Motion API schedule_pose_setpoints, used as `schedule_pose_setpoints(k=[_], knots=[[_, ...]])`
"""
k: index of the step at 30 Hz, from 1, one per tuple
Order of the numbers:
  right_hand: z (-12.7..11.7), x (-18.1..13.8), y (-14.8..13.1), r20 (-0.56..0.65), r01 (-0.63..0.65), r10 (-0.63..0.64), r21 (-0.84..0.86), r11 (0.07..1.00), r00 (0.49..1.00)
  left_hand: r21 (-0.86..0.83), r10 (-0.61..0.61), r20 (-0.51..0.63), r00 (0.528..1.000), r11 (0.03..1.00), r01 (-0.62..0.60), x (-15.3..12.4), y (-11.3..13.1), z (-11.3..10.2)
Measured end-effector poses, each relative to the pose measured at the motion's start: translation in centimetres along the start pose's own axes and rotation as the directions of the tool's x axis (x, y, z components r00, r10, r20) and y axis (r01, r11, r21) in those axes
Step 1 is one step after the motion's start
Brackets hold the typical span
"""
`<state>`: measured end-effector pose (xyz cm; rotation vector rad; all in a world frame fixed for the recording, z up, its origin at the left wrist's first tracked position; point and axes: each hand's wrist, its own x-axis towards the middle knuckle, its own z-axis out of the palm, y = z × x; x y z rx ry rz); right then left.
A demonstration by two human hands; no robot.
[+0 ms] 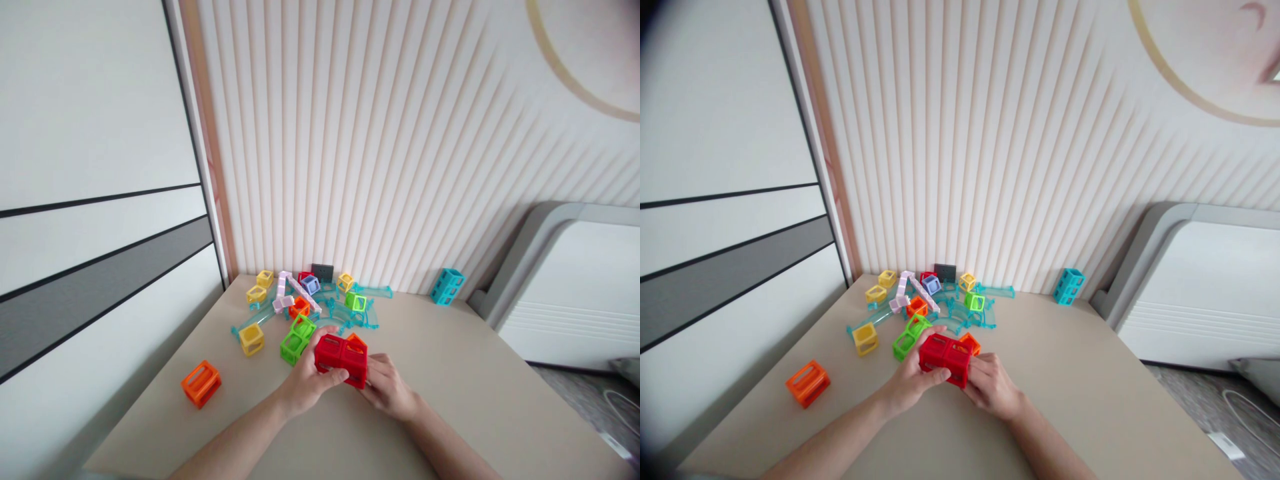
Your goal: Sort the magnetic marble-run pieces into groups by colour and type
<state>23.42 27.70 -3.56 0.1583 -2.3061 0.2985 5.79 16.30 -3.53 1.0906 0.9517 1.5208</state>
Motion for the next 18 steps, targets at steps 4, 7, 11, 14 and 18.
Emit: schedule_pose_setpoints(k=[4, 7, 11, 14, 18], knots=[[0.4, 0.1, -0.7, -0.066, -0.104, 0.110, 0.080, 0.991, 0.992, -0.006, 0.038, -0.012, 0.999, 0.999, -0.039, 0.0, 0.1, 0.5], [0.5, -0.3, -0.8, -0.027, -0.162, 0.166, 0.104, 0.981, 0.986, -0.001, 0.041, -0.004, 0.999, 0.999, -0.041, -0.1, 0.3, 0.6], [0.4, -0.8, -0.7, 0.001, -0.198, 0.198, 0.072, 0.978, 0.980, 0.134, 0.038, 0.036, 0.999, 0.990, -0.043, 0.1, 2.1, 0.8], [0.2, -0.8, -0.7, -0.013, -0.284, 0.287, 0.102, 0.953, 0.958, 0.375, 0.064, 0.065, 0.996, 0.923, -0.083, 1.1, 4.7, 0.4], [0.2, -0.3, -0.4, -0.039, -0.447, 0.476, 0.283, 0.849, 0.879, 0.660, 0.223, 0.088, 0.971, 0.717, -0.225, 5.9, 8.1, -2.6]])
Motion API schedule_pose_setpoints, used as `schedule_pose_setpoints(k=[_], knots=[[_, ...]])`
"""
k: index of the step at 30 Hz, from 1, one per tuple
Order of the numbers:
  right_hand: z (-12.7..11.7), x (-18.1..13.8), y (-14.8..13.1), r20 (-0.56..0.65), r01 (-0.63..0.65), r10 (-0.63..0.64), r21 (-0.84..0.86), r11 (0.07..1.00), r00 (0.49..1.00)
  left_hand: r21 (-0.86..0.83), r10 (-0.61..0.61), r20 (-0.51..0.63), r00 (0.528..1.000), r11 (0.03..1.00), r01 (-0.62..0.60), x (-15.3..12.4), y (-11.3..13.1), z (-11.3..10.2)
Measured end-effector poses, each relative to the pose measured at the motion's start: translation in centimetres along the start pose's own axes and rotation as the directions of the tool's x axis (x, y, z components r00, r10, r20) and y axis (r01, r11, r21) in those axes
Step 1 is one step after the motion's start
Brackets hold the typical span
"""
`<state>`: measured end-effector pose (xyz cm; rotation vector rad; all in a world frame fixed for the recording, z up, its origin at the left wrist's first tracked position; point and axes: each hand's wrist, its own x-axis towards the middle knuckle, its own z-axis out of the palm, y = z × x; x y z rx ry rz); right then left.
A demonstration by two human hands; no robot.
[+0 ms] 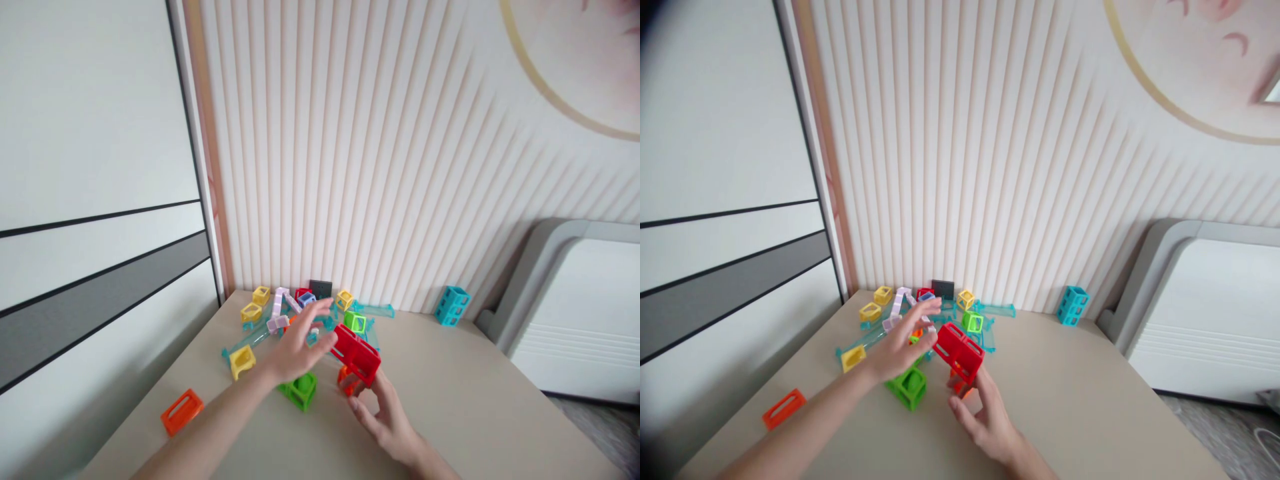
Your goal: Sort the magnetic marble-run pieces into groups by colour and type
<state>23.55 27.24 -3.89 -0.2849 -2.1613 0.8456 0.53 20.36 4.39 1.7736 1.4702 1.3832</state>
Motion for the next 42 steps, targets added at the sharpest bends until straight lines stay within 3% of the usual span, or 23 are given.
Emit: schedule_pose_setpoints(k=[2, 4, 8, 13, 18, 27, 42], knots=[[0.1, 0.3, 0.3, -0.075, -0.078, 0.083, 0.065, 0.995, 0.994, 0.268, 0.023, -0.088, 0.996, 0.964, 0.001, 3.5, -1.8, -2.4], [0.3, 0.6, 0.7, -0.151, -0.127, 0.141, 0.102, 0.987, 0.978, 0.585, -0.064, -0.077, 0.995, 0.805, 0.097, 6.9, -4.0, -4.5], [0.4, 0.8, 1.2, -0.235, -0.133, 0.150, 0.087, 0.987, 0.960, 0.710, -0.202, -0.040, 0.979, 0.684, 0.170, 11.0, -8.2, -6.2], [0.1, 0.7, 1.2, -0.189, -0.032, 0.011, -0.109, 0.994, 0.982, 0.779, -0.335, 0.027, 0.942, 0.598, 0.190, 12.4, -11.3, -4.6], [-0.3, 0.6, 0.7, -0.063, 0.036, -0.050, -0.197, 0.980, 0.997, 0.820, -0.395, 0.036, 0.918, 0.537, 0.198, 12.9, -12.6, -3.4], [-0.5, 0.4, 0.5, 0.033, 0.082, -0.076, -0.275, 0.958, 0.997, 0.845, -0.376, 0.022, 0.926, 0.503, 0.184, 13.0, -12.8, -3.1], [-0.7, 0.6, 0.5, 0.027, 0.133, -0.131, -0.321, 0.938, 0.991, 0.854, -0.330, -0.041, 0.943, 0.478, 0.204, 12.9, -12.4, -2.9]])
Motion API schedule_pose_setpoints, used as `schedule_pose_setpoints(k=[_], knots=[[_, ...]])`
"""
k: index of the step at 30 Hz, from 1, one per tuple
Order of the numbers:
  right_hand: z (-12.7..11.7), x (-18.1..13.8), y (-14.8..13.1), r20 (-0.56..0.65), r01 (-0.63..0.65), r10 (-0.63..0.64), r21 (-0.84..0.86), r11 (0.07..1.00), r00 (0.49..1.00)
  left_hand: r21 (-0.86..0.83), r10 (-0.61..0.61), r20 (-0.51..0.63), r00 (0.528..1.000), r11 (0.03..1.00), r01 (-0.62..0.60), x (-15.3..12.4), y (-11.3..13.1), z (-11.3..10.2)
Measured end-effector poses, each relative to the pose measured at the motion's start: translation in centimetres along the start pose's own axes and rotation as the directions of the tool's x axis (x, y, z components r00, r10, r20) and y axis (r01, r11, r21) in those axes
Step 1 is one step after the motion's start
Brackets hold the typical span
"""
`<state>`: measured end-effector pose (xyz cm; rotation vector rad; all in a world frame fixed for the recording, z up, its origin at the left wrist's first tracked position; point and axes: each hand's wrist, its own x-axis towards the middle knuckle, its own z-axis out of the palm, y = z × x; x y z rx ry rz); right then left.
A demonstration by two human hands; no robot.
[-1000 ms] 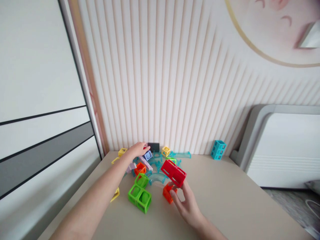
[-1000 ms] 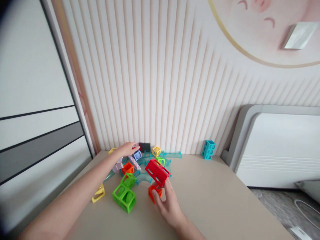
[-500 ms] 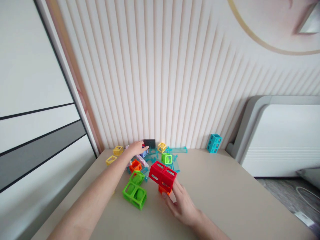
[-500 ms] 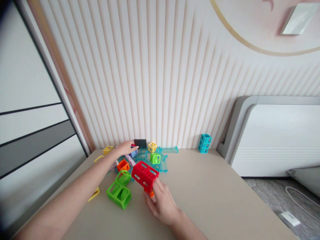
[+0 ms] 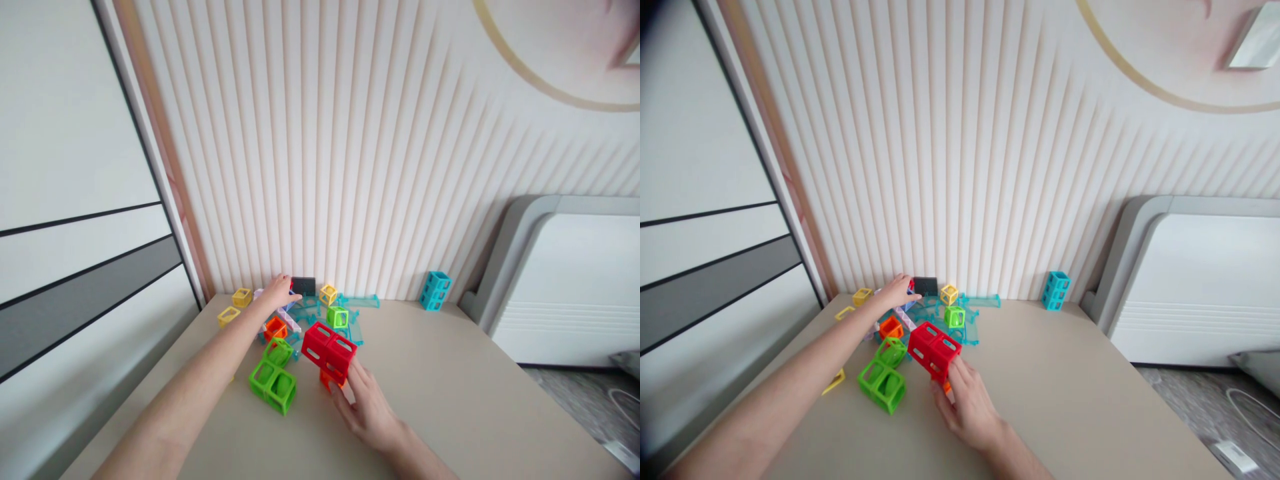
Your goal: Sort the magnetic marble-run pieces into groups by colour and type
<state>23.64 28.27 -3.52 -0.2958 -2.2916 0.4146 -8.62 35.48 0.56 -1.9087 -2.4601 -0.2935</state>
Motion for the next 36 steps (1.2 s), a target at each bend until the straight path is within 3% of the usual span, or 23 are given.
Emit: schedule_pose_setpoints(k=[12, 21, 36], knots=[[-0.1, 0.3, 0.0, -0.008, 0.033, -0.033, -0.014, 0.999, 0.999, -0.017, -0.038, -0.097, 0.995, 0.999, 0.037, -0.2, 1.1, -0.4], [0.0, 0.3, 0.3, -0.017, 0.058, -0.058, -0.013, 0.998, 0.998, -0.020, 0.039, -0.048, 0.998, 0.999, -0.040, 0.3, 0.6, 0.4], [0.0, 0.0, 0.4, 0.001, 0.051, -0.051, -0.040, 0.998, 0.999, 0.114, 0.043, -0.082, 0.996, 0.993, -0.033, -0.7, 1.4, -1.4]])
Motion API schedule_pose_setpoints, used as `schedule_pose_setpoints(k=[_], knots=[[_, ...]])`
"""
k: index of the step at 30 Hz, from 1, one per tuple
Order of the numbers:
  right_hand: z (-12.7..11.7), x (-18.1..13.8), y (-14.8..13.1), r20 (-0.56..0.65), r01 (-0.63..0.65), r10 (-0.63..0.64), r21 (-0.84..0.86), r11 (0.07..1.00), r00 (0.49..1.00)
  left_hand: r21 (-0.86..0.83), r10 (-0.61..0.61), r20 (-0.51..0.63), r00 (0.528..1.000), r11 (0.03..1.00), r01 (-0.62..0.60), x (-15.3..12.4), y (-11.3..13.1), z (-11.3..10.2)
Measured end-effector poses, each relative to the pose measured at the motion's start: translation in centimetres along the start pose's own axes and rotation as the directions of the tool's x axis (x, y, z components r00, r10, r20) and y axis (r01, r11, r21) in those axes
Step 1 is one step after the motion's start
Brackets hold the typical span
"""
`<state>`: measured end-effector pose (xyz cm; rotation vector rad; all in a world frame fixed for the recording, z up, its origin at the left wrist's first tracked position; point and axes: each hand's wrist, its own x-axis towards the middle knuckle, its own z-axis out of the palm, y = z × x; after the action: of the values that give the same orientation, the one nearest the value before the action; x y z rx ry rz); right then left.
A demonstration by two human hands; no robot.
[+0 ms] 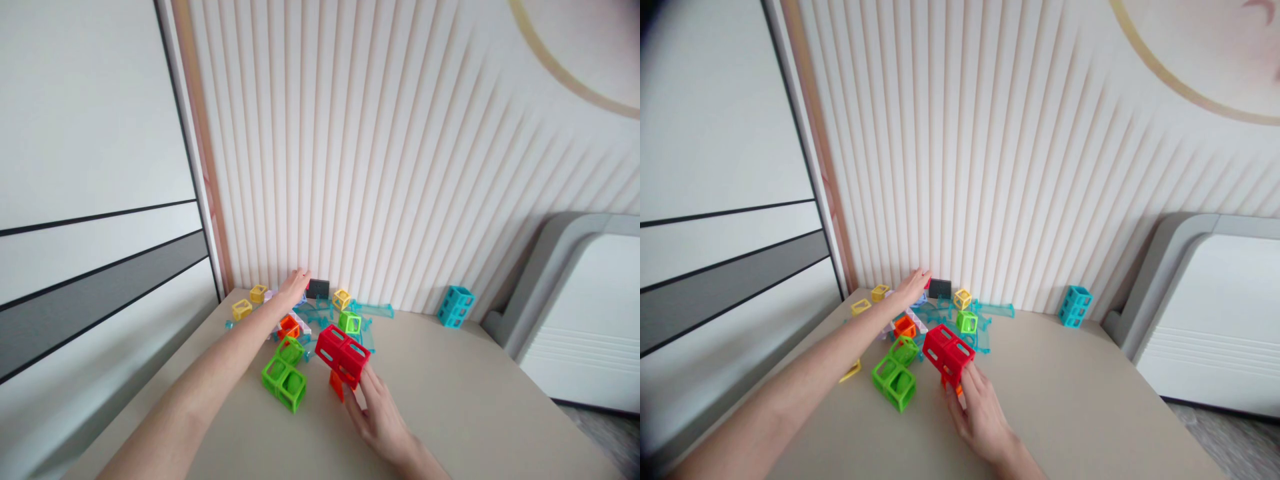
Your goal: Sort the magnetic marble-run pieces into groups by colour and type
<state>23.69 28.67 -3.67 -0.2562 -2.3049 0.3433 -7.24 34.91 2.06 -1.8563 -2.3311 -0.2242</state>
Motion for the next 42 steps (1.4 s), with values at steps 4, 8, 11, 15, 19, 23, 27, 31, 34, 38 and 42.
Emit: schedule_pose_setpoints(k=[4, 8, 11, 15, 19, 23, 27, 31, 34, 38, 42], knots=[[0.0, -0.1, 0.1, 0.008, 0.004, -0.004, -0.031, 1.000, 1.000, 0.039, 0.011, -0.025, 1.000, 0.999, -0.010, -0.1, -0.1, -0.1], [0.1, -0.1, 0.2, 0.000, 0.002, -0.002, -0.016, 1.000, 1.000, 0.063, 0.026, -0.064, 0.998, 0.998, -0.022, -0.4, 0.2, -0.2], [0.2, -0.1, 0.3, -0.006, -0.004, 0.004, -0.002, 1.000, 1.000, 0.060, 0.042, -0.058, 0.997, 0.997, -0.038, -0.4, 0.5, 0.0], [0.3, -0.2, 0.4, -0.006, -0.017, 0.017, -0.007, 1.000, 1.000, 0.046, 0.076, -0.026, 0.997, 0.996, -0.075, -0.6, 1.0, 0.2], [0.4, -0.2, 0.5, -0.005, -0.038, 0.038, 0.026, 0.999, 0.999, 0.026, 0.107, -0.046, 0.993, 0.994, -0.106, -1.0, 1.6, -0.1], [0.4, -0.3, 0.5, -0.003, -0.046, 0.046, 0.043, 0.998, 0.999, -0.017, 0.108, -0.106, 0.988, 0.994, -0.110, -0.9, 1.7, -0.4], [0.3, -0.4, 0.4, -0.001, -0.049, 0.050, 0.033, 0.998, 0.999, -0.096, 0.092, -0.205, 0.974, 0.989, -0.113, -0.2, 1.2, -0.5], [0.3, -0.3, 0.3, -0.020, -0.040, 0.041, 0.032, 0.999, 0.999, -0.191, 0.080, -0.333, 0.940, 0.970, -0.151, -0.2, 0.4, -1.5], [0.3, -0.3, 0.3, -0.018, -0.037, 0.037, 0.024, 0.999, 0.999, -0.243, 0.082, -0.413, 0.907, 0.950, -0.196, -1.4, -0.2, -2.5], [0.4, -0.4, 0.3, -0.009, -0.047, 0.047, 0.020, 0.999, 0.999, -0.311, 0.090, -0.518, 0.850, 0.907, -0.285, -5.3, -0.6, -3.8], [0.5, -0.4, 0.5, -0.015, -0.058, 0.058, 0.028, 0.998, 0.998, -0.231, 0.184, -0.603, 0.776, 0.891, -0.390, -10.6, -0.2, -4.6]])
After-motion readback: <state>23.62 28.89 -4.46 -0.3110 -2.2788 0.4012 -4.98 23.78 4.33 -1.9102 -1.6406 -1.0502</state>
